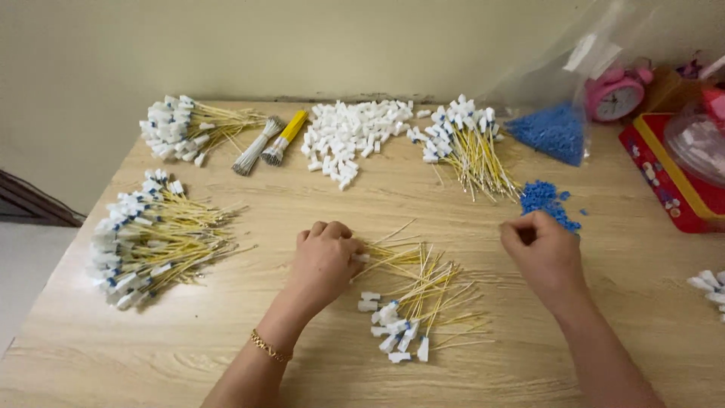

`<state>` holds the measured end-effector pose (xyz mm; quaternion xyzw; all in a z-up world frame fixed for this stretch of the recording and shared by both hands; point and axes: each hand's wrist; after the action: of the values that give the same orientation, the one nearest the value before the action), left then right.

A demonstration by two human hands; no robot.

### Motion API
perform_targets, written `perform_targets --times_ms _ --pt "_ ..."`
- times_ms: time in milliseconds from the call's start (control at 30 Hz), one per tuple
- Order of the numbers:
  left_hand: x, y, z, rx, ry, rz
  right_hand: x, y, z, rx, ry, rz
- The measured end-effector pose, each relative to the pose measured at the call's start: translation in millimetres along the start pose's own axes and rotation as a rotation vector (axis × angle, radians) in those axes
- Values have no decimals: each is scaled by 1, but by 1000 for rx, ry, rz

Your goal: Assembling small electronic components by manually attaching white plastic housings to bundles of metal wire pins on a workbench.

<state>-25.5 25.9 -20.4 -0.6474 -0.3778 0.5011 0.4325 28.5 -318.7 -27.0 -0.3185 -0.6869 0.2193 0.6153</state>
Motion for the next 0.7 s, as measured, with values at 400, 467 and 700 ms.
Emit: perform_targets --times_ms 400,467,700 --pt "-23 -26 44 132 -245 -42 42 9 74 292 -15 -612" --pt "-23 -17 48 113 -247 -38 48 18 81 315 6 -649" --pt "-14 -1 51 -75 -182 105 50 43 98 402 49 -827"
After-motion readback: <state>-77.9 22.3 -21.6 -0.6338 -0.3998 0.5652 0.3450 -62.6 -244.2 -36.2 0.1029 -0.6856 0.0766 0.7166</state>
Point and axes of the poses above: each hand's wrist, its own z-axis away from the middle knuckle, its own y-axis out of the palm, x = y × z, and after that the axes turned 3 degrees about x, right-handed
